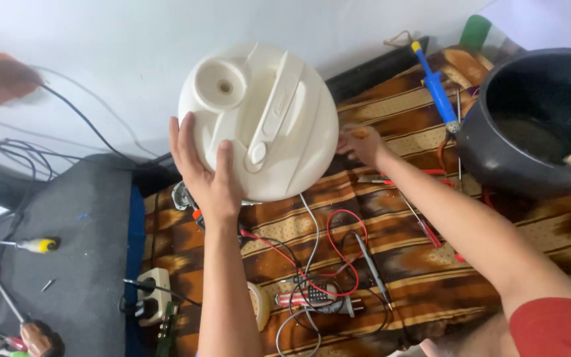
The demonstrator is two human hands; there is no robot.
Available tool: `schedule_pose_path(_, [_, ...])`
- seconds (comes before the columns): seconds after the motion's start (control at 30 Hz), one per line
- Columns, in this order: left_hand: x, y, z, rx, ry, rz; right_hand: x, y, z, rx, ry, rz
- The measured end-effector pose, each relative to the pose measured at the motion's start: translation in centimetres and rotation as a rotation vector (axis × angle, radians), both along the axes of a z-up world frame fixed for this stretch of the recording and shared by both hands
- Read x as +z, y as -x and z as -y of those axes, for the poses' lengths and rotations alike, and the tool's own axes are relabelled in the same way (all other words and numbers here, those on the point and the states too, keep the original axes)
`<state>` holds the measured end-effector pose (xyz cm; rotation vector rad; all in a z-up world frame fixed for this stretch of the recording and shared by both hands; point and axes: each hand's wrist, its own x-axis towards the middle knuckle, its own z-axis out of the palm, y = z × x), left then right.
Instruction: Repairing and cleaning a rice cooker by disassembling it, brushing the heating element, and inspecting wires.
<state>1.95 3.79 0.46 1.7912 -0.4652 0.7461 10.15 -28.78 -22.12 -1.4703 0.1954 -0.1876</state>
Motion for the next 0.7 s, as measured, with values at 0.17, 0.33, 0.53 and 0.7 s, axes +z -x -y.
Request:
schedule_pose_path(0.17, [0.5,-0.1,0.0,0.006,-0.014,-0.023,7.7,2.1,0.6,-0.066,0.070,-0.114])
schedule_pose_path(0.33, [0.1,-0.1,0.1,0.024,-0.043,-0.016,4.3,0.8,-0.9,0.367,0.075,-0.210])
schedule_pose_path(0.53, [0.0,0.0,0.1,0.049,-0.049,0.005,9.7,3.6,2.1,-0.216,0.264,-0.011])
schedule_pose_path(0.7, [-0.1,0.0,0.1,0.024,-0.037,0.009,10.7,4.9,3.8,0.340,0.417,-0.257])
